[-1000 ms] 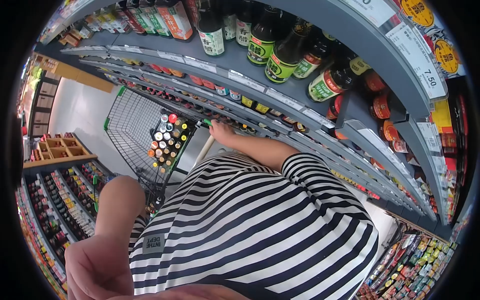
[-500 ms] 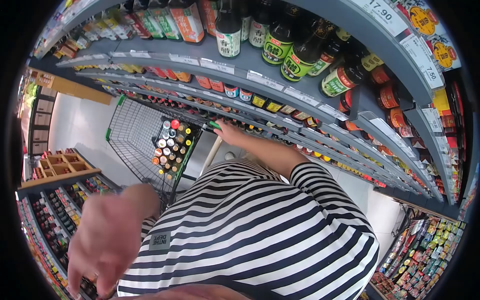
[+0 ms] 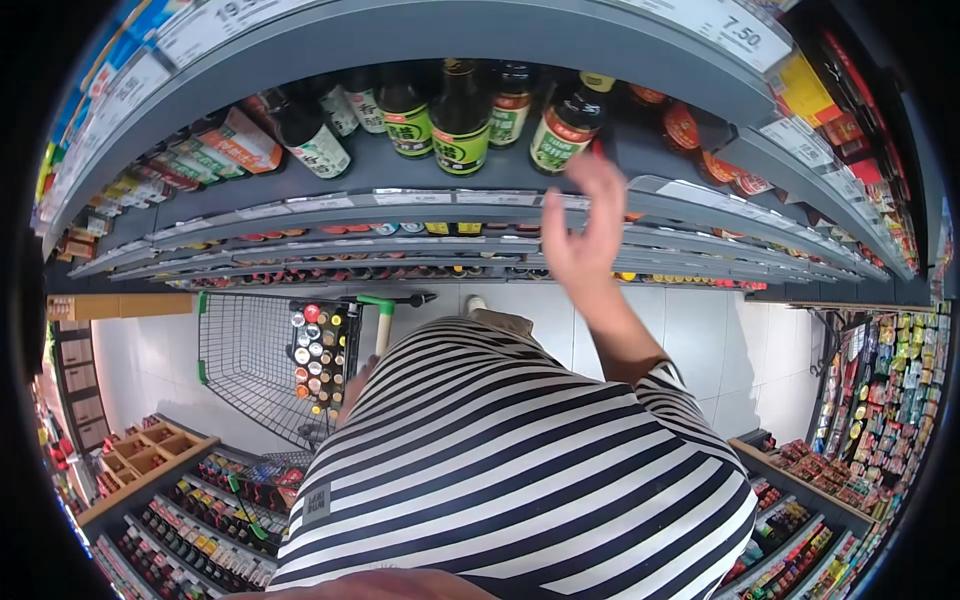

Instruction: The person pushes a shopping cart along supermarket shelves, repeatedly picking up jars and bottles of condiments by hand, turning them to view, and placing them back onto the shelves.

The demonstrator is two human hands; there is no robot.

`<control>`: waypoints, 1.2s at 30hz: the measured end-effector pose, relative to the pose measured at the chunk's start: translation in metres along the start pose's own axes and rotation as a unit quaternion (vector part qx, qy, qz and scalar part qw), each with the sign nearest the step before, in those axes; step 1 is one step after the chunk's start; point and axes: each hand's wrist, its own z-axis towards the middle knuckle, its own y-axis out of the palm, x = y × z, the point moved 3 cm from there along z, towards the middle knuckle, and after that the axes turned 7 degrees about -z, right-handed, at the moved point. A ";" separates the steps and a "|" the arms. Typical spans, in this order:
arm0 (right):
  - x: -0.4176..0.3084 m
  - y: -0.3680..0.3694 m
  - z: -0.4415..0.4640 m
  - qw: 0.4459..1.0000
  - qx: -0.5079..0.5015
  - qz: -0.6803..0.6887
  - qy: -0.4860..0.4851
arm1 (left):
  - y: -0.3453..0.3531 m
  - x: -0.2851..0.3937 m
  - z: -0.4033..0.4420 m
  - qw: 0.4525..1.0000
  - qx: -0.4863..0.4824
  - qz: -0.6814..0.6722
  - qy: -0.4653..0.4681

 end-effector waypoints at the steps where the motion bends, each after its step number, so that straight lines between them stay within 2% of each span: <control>1: 0.007 -0.004 0.018 0.998 0.043 -0.001 0.037 | -0.006 0.005 0.017 0.998 -0.004 0.055 -0.004; 3: 0.020 0.000 0.047 0.994 0.062 -0.060 0.064 | -0.017 0.017 0.043 0.994 -0.007 0.112 -0.010; 4: 0.029 0.005 0.057 0.994 0.062 -0.058 0.066 | -0.027 0.032 0.051 0.992 0.030 0.118 0.042; 5: 0.040 0.012 0.066 0.992 0.050 0.054 0.106 | -0.037 0.047 0.058 0.986 0.067 0.125 0.093; 6: 0.047 0.018 0.073 0.975 0.036 0.166 0.144 | -0.052 0.067 0.060 0.986 0.067 0.127 0.090; 8: 0.044 0.020 0.088 0.972 0.031 0.190 0.134 | -0.084 0.117 0.051 0.986 0.008 0.152 0.064; 9: 0.048 0.022 0.090 0.971 0.031 0.164 0.171 | -0.093 0.132 0.052 0.986 0.008 0.153 0.060; 11: 0.052 0.021 0.097 0.968 0.028 0.140 0.208 | -0.106 0.166 0.051 0.982 0.030 0.077 0.168; 12: 0.051 0.019 0.101 0.976 0.004 0.094 0.198 | -0.114 0.183 0.047 0.983 0.030 0.076 0.164; 13: 0.052 0.018 0.103 0.981 -0.020 0.048 0.188 | -0.122 0.204 0.041 0.979 0.030 -0.003 0.204; 14: 0.054 0.019 0.104 0.980 -0.024 0.051 0.189 | -0.131 0.224 0.036 0.966 0.031 -0.082 0.242; 16: 0.051 0.019 0.100 0.976 0.016 0.175 0.128 | -0.141 0.258 0.025 0.925 0.002 -0.230 0.302; 17: 0.048 0.017 0.099 0.975 0.011 0.177 0.131 | -0.141 0.270 0.025 0.908 0.002 -0.256 0.332; 18: 0.044 0.015 0.101 0.978 -0.011 0.168 0.122 | -0.143 0.281 0.022 0.908 0.004 -0.258 0.330; 20: 0.041 0.014 0.104 0.981 -0.025 0.161 0.109 | -0.158 0.306 0.010 0.876 0.020 -0.270 0.400; 22: 0.043 0.018 0.106 0.956 -0.043 0.260 0.132 | -0.171 0.324 0.004 0.876 0.011 -0.253 0.411; 24: 0.040 0.015 0.108 0.948 -0.062 0.273 0.149 | -0.178 0.336 -0.001 0.880 0.005 -0.266 0.393; 25: 0.039 0.014 0.110 0.940 -0.087 0.286 0.163 | -0.179 0.339 0.003 0.864 0.006 -0.274 0.423; 28: 0.030 0.007 0.097 0.937 -0.095 0.266 0.207 | -0.178 0.348 0.008 0.838 0.018 -0.319 0.441; 29: 0.022 0.000 0.093 0.941 -0.124 0.208 0.236 | -0.176 0.350 0.012 0.837 0.018 -0.322 0.443; 30: 0.022 -0.002 0.087 0.941 -0.127 0.206 0.235 | -0.173 0.351 0.017 0.823 0.034 -0.335 0.457; 33: 0.018 -0.006 0.071 0.955 -0.071 0.286 -0.018 | -0.164 0.353 0.022 0.800 0.070 -0.370 0.467; 34: 0.020 -0.010 0.070 0.956 -0.069 0.286 -0.020 | -0.164 0.354 0.023 0.789 0.089 -0.392 0.464; 36: 0.017 -0.027 0.065 0.949 -0.027 0.302 -0.089 | -0.163 0.355 0.025 0.790 0.098 -0.397 0.456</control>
